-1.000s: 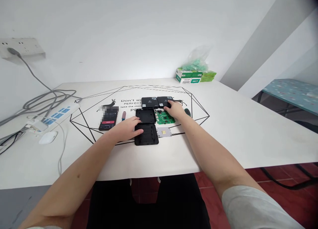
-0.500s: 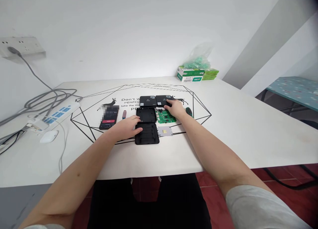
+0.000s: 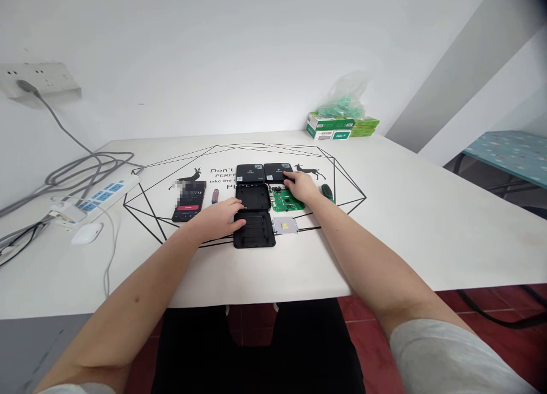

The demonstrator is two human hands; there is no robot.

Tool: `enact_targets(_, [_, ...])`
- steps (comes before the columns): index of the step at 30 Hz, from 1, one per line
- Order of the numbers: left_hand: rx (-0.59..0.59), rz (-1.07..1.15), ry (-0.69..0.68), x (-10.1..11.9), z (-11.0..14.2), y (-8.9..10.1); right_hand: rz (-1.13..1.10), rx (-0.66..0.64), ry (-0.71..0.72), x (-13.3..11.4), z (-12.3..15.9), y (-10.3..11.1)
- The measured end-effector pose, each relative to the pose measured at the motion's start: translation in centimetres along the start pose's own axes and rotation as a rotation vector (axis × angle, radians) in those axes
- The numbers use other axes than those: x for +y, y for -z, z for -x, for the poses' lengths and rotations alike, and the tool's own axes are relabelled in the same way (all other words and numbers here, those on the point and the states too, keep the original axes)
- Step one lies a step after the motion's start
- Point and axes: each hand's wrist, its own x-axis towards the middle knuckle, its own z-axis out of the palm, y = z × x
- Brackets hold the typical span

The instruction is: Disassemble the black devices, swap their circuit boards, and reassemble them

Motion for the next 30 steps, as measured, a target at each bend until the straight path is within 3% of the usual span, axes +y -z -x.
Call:
enact_targets(6, [0.02, -0.013, -0.037, -0.1, 0.0, 0.0, 0.036, 0.022, 0.05, -1.2, 1.1, 2.7])
enact_targets(8, [0.018, -0.015, -0.039, -0.1, 0.0, -0.1, -0.016, -0.262, 0.211, -1.5, 1.8, 4.1])
enact_targets(10, [0.017, -0.016, -0.033, -0.1, 0.0, -0.1, -0.047, -0.536, 0.242, -1.6, 2.5, 5.2])
enact_targets(12, [0.02, -0.015, -0.029, 0.0, 0.1, 0.0, -0.017, -0.609, 0.231, -1.8, 2.9, 5.8])
enact_targets(17, [0.007, -0.007, -0.024, 0.2, 0.3, 0.3, 0.019, -0.625, 0.22, -2.5, 3.5, 5.9])
enact_targets(21, [0.007, 0.003, -0.025, 0.2, 0.4, 0.2, 0.006, -0.567, 0.281, -2.9, 3.9, 6.2])
enact_targets(26, [0.007, 0.029, -0.021, 0.2, 0.5, 0.1, -0.076, -0.391, 0.273, -2.3, 4.0, 7.9])
enact_targets(30, [0.045, 0.069, 0.058, 0.3, 0.3, 0.3, -0.242, -0.247, 0.27, -2.6, 4.2, 8.6])
